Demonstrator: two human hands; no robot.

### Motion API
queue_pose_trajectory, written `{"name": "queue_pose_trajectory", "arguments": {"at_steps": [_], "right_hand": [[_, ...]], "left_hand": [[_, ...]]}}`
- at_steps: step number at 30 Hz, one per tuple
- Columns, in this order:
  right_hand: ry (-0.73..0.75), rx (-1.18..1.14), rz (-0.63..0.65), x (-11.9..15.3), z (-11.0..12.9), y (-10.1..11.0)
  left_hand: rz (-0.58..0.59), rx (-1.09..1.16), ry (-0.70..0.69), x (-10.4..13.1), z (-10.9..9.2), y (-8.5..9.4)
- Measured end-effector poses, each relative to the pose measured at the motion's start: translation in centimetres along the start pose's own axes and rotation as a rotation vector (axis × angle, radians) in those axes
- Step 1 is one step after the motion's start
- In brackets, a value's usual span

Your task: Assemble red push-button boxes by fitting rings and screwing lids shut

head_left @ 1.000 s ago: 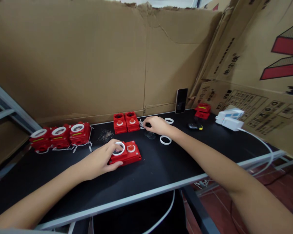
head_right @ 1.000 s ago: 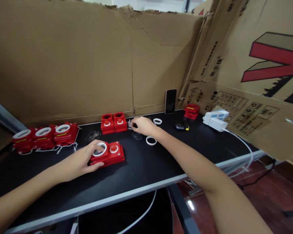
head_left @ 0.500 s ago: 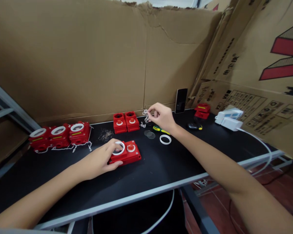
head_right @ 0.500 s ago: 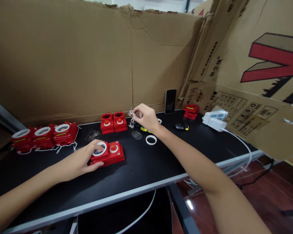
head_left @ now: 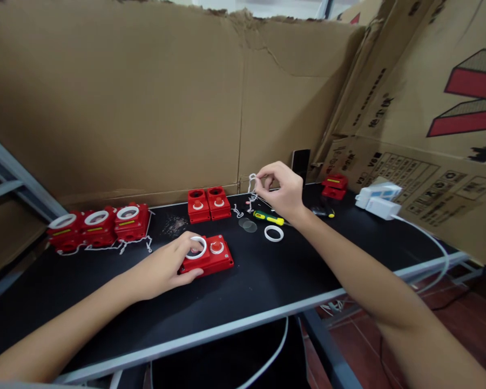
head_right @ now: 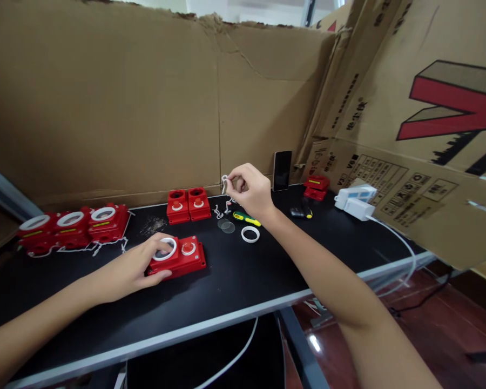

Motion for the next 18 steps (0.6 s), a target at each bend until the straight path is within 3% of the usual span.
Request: {"name": "queue_pose_trajectory", "arguments": {"at_steps": [5,10,15,18], "right_hand": [[-0.031,-0.096,0.124,0.0,0.6,-0.7],[-0.186,-0.432,0.263,1.1,0.6,-2.9],[-0.303,-0.719,0.431,3.6,3.0,-6.3],[-0.335,-0.819,0.439,5.2,5.2,-7.5]], "left_hand": [[0.005,0.01,0.0,-0.1,-0.2,-0.1],[-0.01,-0.032,0.036,0.0,0.2,0.4],[-0.217,-0.14,-0.018,0.2,-0.5,2.5],[-0.336,-0.155,-0.176,0.6,-2.6,3.0]]}}
Point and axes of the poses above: each hand's wrist, its own x-axis away from the middle knuckle, its own y-axis out of the back of the hand, z = x × y, the point moved 10 cm from there along -x, towards the middle knuckle, and after that the axes turned 7 degrees about x, right-handed, at the moved point
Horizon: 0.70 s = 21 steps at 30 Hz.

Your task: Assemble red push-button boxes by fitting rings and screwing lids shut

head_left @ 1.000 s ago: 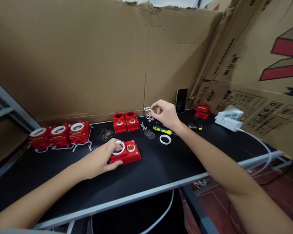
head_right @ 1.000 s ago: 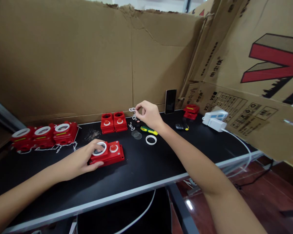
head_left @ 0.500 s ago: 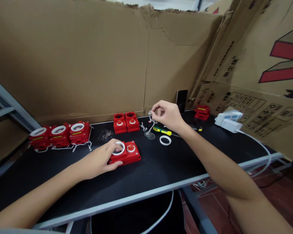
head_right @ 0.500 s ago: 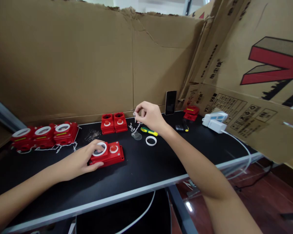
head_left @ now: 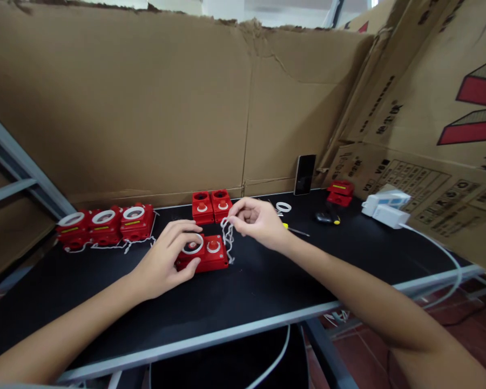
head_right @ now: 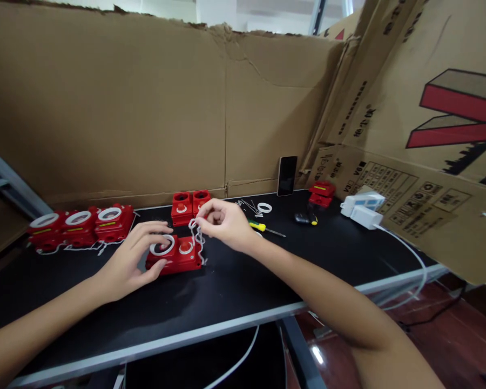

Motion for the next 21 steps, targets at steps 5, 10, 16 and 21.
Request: {"name": "queue_pose_trajectory", "arguments": {"at_steps": [5,10,16,21], "right_hand": [[-0.015,-0.076,0.059,1.8,0.1,-3.5],[-0.052,-0.106,0.107,2.1,-0.5,-4.3],[-0.083,-0.136,0.049,1.1,-1.4,-3.0],[-0.128,-0.114,0.251,0.8,-2.0,-3.7]], "left_hand": [[0.033,0.012,-0.158,0.3,-2.6,-1.3],[-0.018,0.079,-0.197,0.5,-3.0,-0.9],[-0.088,0.118,-0.186,0.1,-2.8,0.1],[-0.108,0.117,-0.172,-0.1,-2.8,0.4]]}}
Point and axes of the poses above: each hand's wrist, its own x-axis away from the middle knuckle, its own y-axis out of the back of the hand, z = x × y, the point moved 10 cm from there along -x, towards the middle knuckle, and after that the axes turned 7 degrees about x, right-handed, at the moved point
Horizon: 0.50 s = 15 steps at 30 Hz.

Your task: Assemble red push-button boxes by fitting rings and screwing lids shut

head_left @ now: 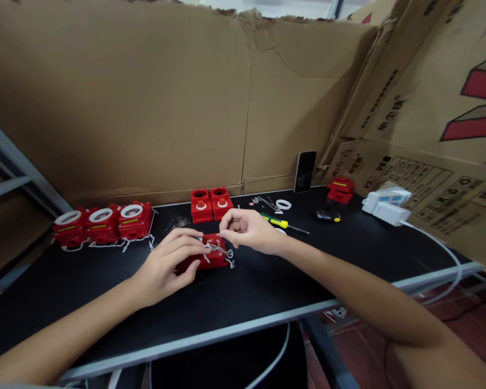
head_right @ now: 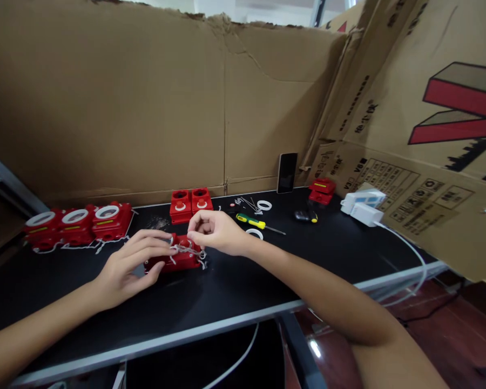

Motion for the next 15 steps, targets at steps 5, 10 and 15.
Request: {"name": "queue_pose_trajectory", "arguments": {"at_steps": [5,10,15], "right_hand": [[-0.009,-0.04,0.174,0.5,0.1,-1.2],[-0.11,-0.055,0.343,1.6,-0.7,-3.4],[-0.124,-0.048,0.346,1.4,-0.8,-2.8]], "left_hand": [[-0.014,0.003,0.013,-0.4,-0.3,0.6],[-0.038,0.027,0.057,-0.8,-0.4,1.4],[-0.142,0.051,0.115,-0.9,0.2,2.7]]}}
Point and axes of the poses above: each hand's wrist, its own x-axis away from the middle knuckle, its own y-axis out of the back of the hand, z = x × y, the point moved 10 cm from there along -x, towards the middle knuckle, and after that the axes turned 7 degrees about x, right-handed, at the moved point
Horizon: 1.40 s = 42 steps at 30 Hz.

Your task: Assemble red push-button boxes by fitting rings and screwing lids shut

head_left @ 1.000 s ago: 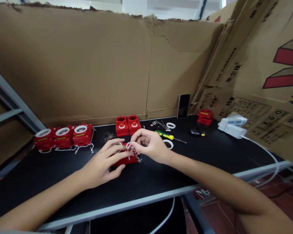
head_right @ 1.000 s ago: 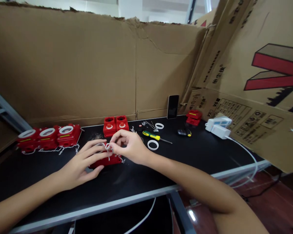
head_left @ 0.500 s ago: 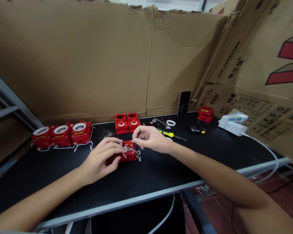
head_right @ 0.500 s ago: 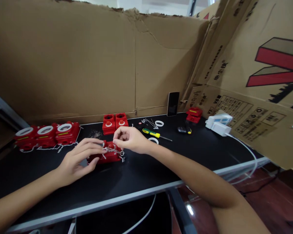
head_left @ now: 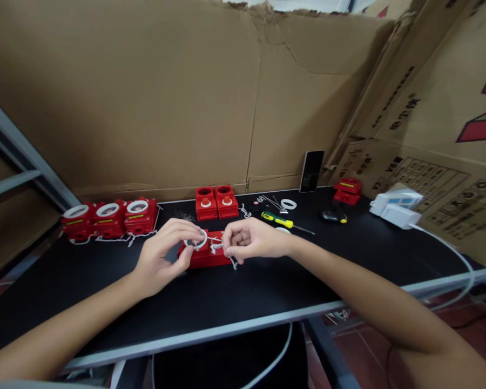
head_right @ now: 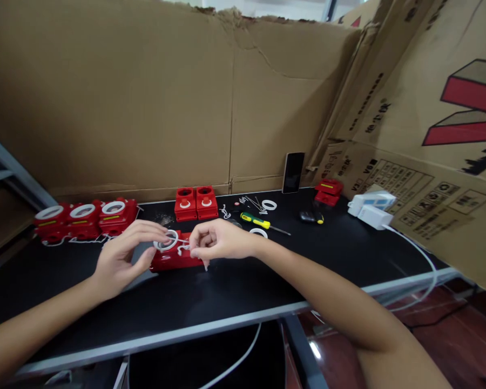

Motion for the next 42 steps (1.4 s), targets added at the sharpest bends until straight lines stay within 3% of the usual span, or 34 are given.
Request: {"name": "queue_pose_trajectory", "arguments": {"at_steps": [8,15,19,22,26,29,36,42], "right_hand": [[-0.058,0.15,-0.004,0.7,0.1,4.8],[-0.161,0.292,-0.189,2.0,-0.8,11.3],[-0.137,0.322,-0.347,2.5,-1.3,14.8],[-0.067,0.333,-0.503,2.4,-1.4,16.7],[0.032,0.354,-0.657,1.8,-1.6,17.3],[0.051,0.394,-0.692,1.4,-1.9,16.9],[0.006,0.637,-0.743,2.3,-0.4,16.6],[-0.018,0.805,-0.687,3.1,1.3,15.4]], "left_hand": [[-0.193,0.03,0.113,0.0,1.3,2.3],[-0.455,0.038,0.067,0.2,1.4,6.1],[-0.481,0.056,0.04,0.3,1.1,6.4],[-0.397,0.06,0.018,-0.1,0.2,5.5],[-0.236,0.078,0.054,-0.5,-0.3,3.6],[-0.169,0.08,0.066,-0.5,-0.5,2.9],[-0.18,0.076,0.044,-0.6,-1.3,3.3],[-0.114,0.065,0.051,-0.5,-0.7,2.7]]}}
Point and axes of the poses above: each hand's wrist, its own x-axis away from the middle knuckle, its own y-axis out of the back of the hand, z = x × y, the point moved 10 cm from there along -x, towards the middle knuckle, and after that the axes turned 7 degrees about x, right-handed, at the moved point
